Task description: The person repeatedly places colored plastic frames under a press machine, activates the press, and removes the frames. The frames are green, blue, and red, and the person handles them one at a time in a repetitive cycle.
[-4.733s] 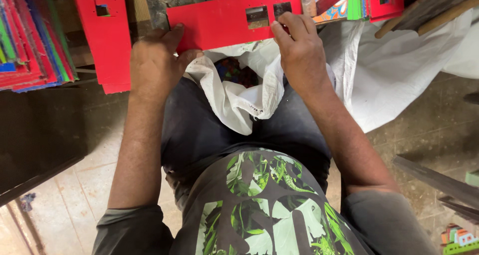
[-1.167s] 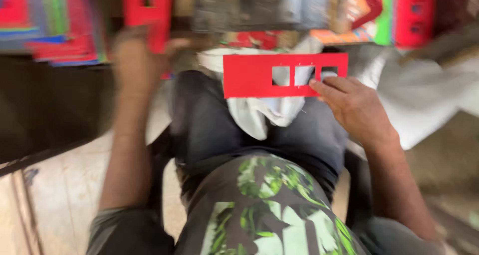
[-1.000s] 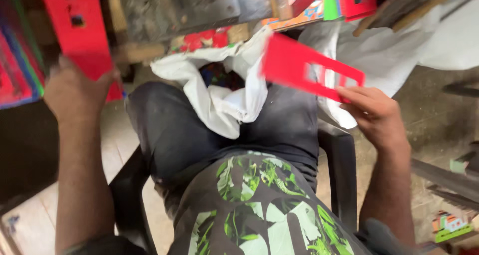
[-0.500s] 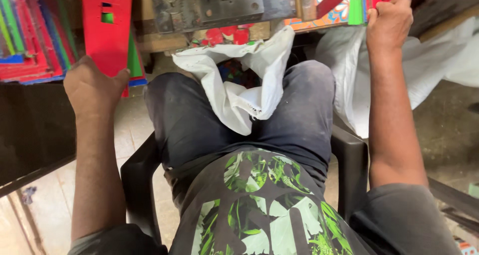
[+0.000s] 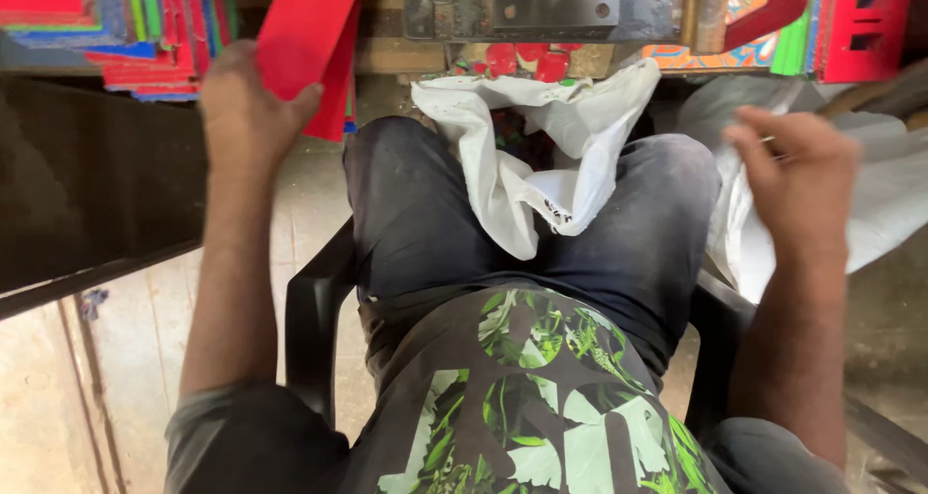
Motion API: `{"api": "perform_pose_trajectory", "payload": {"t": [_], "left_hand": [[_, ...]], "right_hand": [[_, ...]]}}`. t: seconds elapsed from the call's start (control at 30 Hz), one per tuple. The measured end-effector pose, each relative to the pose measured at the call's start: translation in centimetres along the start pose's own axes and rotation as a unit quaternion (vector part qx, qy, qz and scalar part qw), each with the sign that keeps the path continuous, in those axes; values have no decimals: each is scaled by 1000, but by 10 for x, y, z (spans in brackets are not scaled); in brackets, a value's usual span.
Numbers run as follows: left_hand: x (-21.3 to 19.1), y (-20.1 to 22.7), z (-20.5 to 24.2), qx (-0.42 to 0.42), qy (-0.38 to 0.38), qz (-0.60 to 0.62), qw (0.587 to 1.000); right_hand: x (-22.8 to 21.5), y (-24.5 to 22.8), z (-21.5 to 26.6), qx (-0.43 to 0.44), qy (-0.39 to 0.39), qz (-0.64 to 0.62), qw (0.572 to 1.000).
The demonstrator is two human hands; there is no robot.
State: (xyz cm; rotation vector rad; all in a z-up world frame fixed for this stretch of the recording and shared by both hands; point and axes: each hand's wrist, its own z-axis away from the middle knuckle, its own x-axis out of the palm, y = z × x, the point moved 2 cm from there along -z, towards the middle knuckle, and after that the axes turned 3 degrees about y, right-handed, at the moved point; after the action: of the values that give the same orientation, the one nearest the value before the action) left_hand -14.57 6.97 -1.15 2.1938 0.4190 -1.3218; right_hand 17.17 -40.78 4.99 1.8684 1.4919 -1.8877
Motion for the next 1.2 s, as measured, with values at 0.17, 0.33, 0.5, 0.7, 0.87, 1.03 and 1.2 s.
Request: {"api": "perform_pose_trajectory", "payload": {"t": [0.17,0.33,0.5,0.7,0.87,1.03,1.2], "left_hand": [[-96,37,29,-47,-76,79,993],[-109,108,32,165,-94,134,973],[-57,157,-22,255,-150,188,936],[-17,165,-54,314,-138,196,919],[1,155,-58,310,-130,197,921],[14,151,-63,311,-115,231,915],[21,149,-66,305,-79,214,925]], "right_hand": [[14,-94,14,-60,-26,-17,998],[19,-153,7,-213,-1,-7,977],[33,-164,-19,-272,-58,125,952],[51,-135,-44,-304,-37,209,929],[57,-123,-51,-318,-14,196,927],[60,-117,-59,-332,2,182,926],[69,-107,-70,-310,7,191,931]]}}
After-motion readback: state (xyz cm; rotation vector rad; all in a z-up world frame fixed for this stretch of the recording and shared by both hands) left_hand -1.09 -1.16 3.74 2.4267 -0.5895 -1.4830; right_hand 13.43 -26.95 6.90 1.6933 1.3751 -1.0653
